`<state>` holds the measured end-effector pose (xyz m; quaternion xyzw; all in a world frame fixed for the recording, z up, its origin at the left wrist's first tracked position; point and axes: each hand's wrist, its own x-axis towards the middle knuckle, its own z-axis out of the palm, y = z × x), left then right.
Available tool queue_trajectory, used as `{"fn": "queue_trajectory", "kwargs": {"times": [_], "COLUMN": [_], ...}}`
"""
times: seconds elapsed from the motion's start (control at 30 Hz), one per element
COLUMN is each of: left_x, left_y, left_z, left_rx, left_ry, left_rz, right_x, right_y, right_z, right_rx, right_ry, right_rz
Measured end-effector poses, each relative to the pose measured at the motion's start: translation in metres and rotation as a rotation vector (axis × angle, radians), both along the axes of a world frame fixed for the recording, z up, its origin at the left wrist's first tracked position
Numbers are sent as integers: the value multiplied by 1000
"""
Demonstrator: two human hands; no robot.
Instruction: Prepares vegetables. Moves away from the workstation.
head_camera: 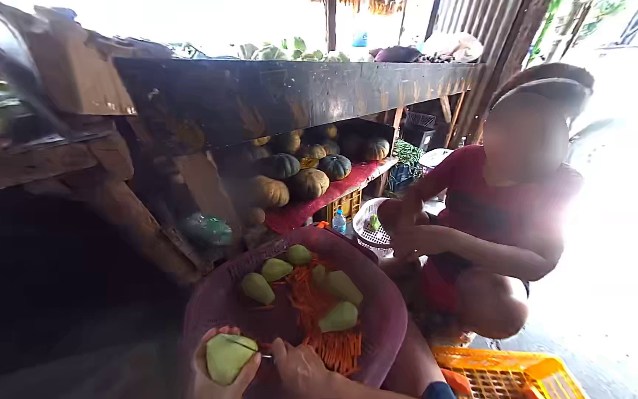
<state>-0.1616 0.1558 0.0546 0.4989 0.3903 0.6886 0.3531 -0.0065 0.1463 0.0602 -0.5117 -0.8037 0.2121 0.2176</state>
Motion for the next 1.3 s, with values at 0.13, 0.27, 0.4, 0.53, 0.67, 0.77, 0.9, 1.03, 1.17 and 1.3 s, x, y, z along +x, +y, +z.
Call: {"fn": "queue_trajectory", "kwargs": {"times": [0.13,0.27,0.4,0.53,0.67,0.77,0.9,1.03,1.17,1.3], "left_x": [6,10,9,7,14,15,6,12,15,9], "left_y": [-2,-1,-2,2,-5,-3,-2,-4,-4,-1], "left_z": [3,-2,-3,2,8,4,1,2,1,1], "left_rx": [-211,-134,-94,-225,-112,-69,-178,-153,-178,-317], "left_ry": [-611,-302,-160,-697,-180,-71,-711,-431,-413,-832], "left_rz": [-218,-79,-34,-337,-122,-79,-373,-261,-223,-309], "right_x": [-2,-2,-4,3,1,-2,0,-1,-3,-1], "right_y": [5,8,8,11,5,3,7,8,7,13], "right_z": [-7,-3,-2,-5,12,10,-10,-16,-9,-12], "right_rx": [96,-47,-143,35,-143,-176,85,130,-38,-157], "right_ry": [-60,-40,-38,-87,-98,-74,-71,-35,-61,-150], "right_rz": [12,24,27,-4,-19,-45,-49,-53,-65,-35]}}
